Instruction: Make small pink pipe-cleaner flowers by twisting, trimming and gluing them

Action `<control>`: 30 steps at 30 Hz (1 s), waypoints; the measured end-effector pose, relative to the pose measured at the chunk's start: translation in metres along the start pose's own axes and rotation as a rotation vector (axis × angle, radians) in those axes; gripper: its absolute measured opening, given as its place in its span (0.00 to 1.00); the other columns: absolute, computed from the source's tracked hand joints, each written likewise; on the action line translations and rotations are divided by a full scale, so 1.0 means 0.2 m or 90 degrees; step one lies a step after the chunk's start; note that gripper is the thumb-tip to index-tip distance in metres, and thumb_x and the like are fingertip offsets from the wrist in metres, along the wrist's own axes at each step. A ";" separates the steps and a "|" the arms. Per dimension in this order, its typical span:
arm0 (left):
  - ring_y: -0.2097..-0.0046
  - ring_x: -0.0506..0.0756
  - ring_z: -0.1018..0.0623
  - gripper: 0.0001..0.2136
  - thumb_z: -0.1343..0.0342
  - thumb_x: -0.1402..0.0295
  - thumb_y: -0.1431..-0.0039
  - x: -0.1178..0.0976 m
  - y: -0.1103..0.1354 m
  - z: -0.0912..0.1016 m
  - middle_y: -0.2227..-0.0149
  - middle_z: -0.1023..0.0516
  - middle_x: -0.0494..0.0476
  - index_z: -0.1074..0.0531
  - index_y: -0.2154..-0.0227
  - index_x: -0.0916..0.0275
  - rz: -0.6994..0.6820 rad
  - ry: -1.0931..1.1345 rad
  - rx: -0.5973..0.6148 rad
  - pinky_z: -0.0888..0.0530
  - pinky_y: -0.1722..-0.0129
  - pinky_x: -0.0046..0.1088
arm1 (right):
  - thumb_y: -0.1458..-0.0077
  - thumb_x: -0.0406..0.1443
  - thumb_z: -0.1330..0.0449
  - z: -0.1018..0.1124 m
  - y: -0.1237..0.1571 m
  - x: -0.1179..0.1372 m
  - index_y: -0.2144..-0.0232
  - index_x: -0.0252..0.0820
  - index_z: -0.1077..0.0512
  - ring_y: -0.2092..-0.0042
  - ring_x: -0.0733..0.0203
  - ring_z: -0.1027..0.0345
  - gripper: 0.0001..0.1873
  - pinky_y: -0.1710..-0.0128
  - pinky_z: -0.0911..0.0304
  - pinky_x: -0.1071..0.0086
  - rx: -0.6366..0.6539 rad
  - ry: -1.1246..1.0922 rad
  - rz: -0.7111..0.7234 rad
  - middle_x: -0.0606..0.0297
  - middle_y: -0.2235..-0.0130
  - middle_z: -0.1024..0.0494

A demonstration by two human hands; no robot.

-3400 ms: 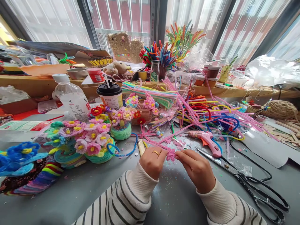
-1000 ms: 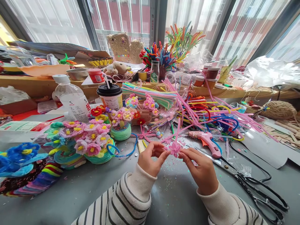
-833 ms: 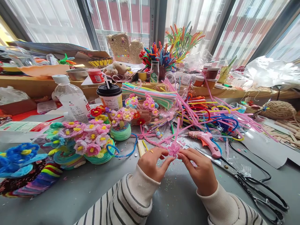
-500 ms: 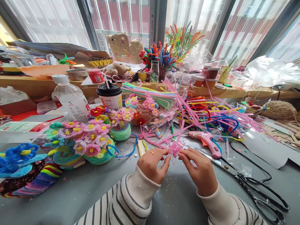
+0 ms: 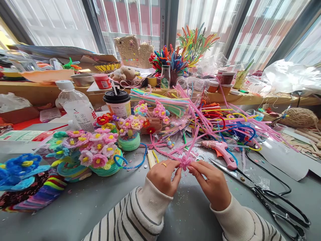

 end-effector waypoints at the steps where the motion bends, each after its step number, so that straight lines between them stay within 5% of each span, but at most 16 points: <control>1: 0.75 0.50 0.27 0.04 0.49 0.73 0.55 0.00 0.00 0.00 0.78 0.25 0.51 0.30 0.75 0.63 0.002 -0.004 0.002 0.31 0.75 0.25 | 0.50 0.33 0.51 0.00 0.00 0.00 0.72 0.38 0.31 0.76 0.66 0.39 0.09 0.76 0.43 0.74 0.002 0.000 0.001 0.65 0.78 0.32; 30: 0.78 0.49 0.28 0.10 0.57 0.71 0.48 0.04 0.05 -0.06 0.81 0.27 0.51 0.31 0.76 0.64 -0.011 0.011 -0.001 0.33 0.78 0.23 | 0.49 0.34 0.52 -0.02 0.00 0.00 0.74 0.39 0.31 0.75 0.65 0.39 0.10 0.75 0.42 0.73 0.049 -0.055 -0.046 0.65 0.78 0.32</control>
Point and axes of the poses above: each hand's wrist, its own y-axis away from the middle knuckle, its own z-axis out of the back of the hand, x = y × z, the point moved 5 cm from there along -y, towards the middle knuckle
